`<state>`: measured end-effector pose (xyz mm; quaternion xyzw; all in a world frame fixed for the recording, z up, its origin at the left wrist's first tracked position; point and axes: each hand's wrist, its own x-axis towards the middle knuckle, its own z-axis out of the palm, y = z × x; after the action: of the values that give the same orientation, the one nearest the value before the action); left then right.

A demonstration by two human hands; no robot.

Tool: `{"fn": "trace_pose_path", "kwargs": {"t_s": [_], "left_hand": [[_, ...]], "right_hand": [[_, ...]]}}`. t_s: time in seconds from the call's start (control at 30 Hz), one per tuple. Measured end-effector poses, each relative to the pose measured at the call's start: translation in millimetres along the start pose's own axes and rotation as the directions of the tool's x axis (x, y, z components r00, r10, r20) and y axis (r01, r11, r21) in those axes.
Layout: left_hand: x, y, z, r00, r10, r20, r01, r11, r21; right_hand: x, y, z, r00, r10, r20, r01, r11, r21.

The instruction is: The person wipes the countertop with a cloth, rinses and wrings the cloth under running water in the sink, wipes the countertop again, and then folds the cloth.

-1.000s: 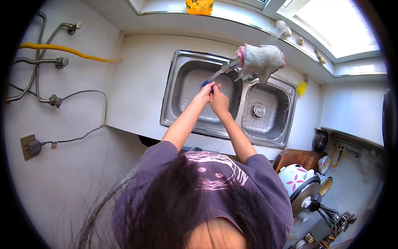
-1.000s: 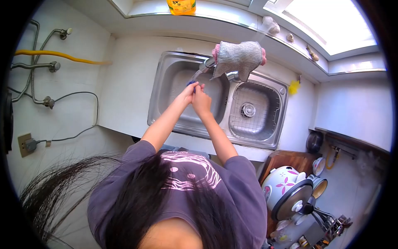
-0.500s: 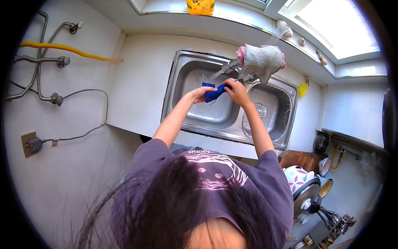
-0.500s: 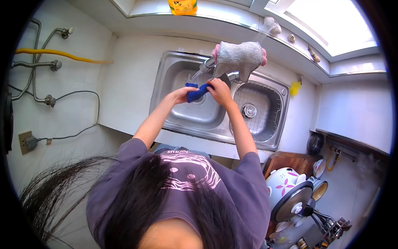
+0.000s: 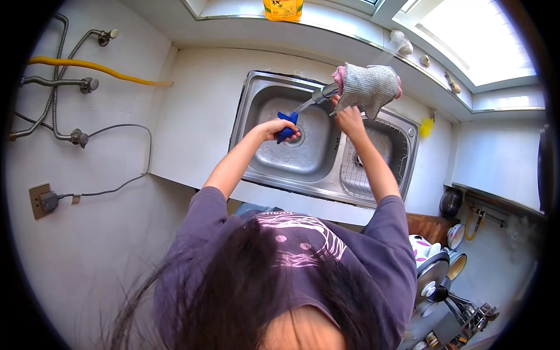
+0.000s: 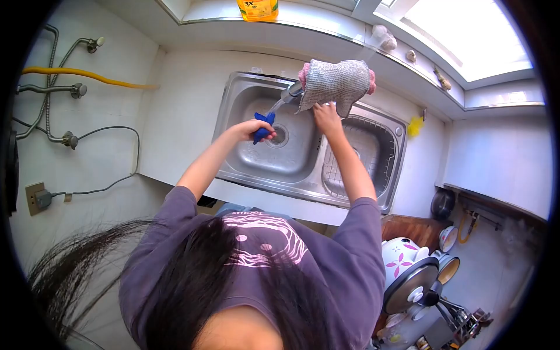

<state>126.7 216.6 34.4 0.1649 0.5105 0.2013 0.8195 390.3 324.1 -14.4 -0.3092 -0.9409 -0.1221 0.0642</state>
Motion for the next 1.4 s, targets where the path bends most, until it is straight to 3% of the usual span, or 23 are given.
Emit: {"fn": "trace_pose_path", "kwargs": {"t_s": [0.03,0.07,0.13,0.17,0.2,0.27,0.3,0.43,0.47,0.53,0.63,0.73,0.8,0.83,0.9,1.0,1.07,1.1,1.17,1.2,1.27,1.33,1.4], "left_hand": [[1,-1,2,1.000,0.000,0.000,0.000,1.000,-0.001],[3,-2,4,0.999,0.027,-0.031,-0.025,0.997,0.078],[0,-2,10,0.991,0.089,-0.104,-0.067,0.978,0.197],[1,-4,9,0.991,0.088,-0.103,-0.066,0.978,0.196],[4,-6,6,0.986,0.112,-0.120,-0.080,0.966,0.247],[3,-5,-1,0.981,0.138,-0.134,-0.093,0.951,0.296],[-1,0,-3,0.996,0.078,-0.044,-0.061,0.949,0.309],[-1,7,0,0.947,-0.160,0.278,0.078,0.956,0.284],[9,5,-4,0.887,-0.263,0.379,0.143,0.938,0.315],[-5,12,9,0.895,-0.268,0.357,0.118,0.913,0.391],[-20,20,30,0.925,-0.261,0.278,0.089,0.857,0.507],[-1,9,31,0.978,-0.086,0.190,-0.066,0.737,0.673],[16,-12,29,0.898,0.417,0.139,-0.306,0.364,0.880],[17,-15,31,0.754,0.631,0.181,-0.327,0.123,0.937],[8,-9,39,0.760,0.645,0.076,-0.171,0.085,0.982],[1,-4,36,0.731,0.586,0.349,-0.168,-0.341,0.925],[-1,-3,30,0.715,0.525,0.462,-0.229,-0.448,0.864],[-3,-2,27,0.689,0.449,0.569,-0.287,-0.551,0.783],[-14,4,28,0.628,0.461,0.627,-0.348,-0.555,0.756],[-18,10,29,0.627,0.425,0.653,-0.344,-0.602,0.721],[-16,15,25,0.625,0.392,0.675,-0.337,-0.644,0.687],[-14,16,20,0.441,0.442,0.781,-0.334,-0.727,0.599],[-16,10,19,0.383,0.464,0.799,-0.339,-0.734,0.588]], "right_hand": [[0,6,0,0.976,-0.095,-0.195,0.083,0.994,-0.069],[2,8,1,0.976,-0.096,-0.195,0.085,0.994,-0.069],[16,9,-16,0.986,0.135,0.093,-0.151,0.971,0.187],[21,1,-25,0.986,0.135,0.095,-0.151,0.971,0.187],[29,-13,-36,0.935,0.180,0.304,-0.226,0.966,0.126],[37,-39,-67,0.958,0.105,0.266,-0.157,0.970,0.185],[37,-51,-85,1.000,-0.006,0.002,0.005,0.961,0.278],[34,-103,-115,0.935,-0.194,-0.296,0.262,0.941,0.213],[33,-110,-115,0.935,-0.198,-0.296,0.265,0.941,0.210],[28,-121,-109,0.993,-0.079,-0.086,0.113,0.843,0.525],[25,-122,-100,0.992,-0.041,-0.119,0.093,0.872,0.480],[23,-117,-76,0.992,-0.023,0.124,-0.019,0.946,0.325],[25,-117,-74,0.987,0.013,0.163,-0.078,0.914,0.399],[27,-118,-75,0.979,0.045,0.199,-0.135,0.875,0.464],[28,-122,-78,0.967,0.093,0.236,-0.203,0.842,0.500],[26,-130,-69,0.898,0.145,0.415,-0.386,0.711,0.588],[20,-143,-47,0.967,0.194,0.166,-0.214,0.262,0.941],[23,-144,-55,0.966,0.196,0.167,-0.216,0.262,0.941],[28,-147,-83,0.646,0.059,0.761,-0.744,-0.174,0.645],[28,-148,-81,0.645,0.060,0.762,-0.745,-0.175,0.644],[28,-145,-76,0.489,-0.302,0.818,-0.785,-0.561,0.263],[29,-141,-78,0.487,-0.402,0.775,-0.762,-0.630,0.151],[27,-144,-84,0.515,-0.447,0.731,-0.706,-0.705,0.067]]}}
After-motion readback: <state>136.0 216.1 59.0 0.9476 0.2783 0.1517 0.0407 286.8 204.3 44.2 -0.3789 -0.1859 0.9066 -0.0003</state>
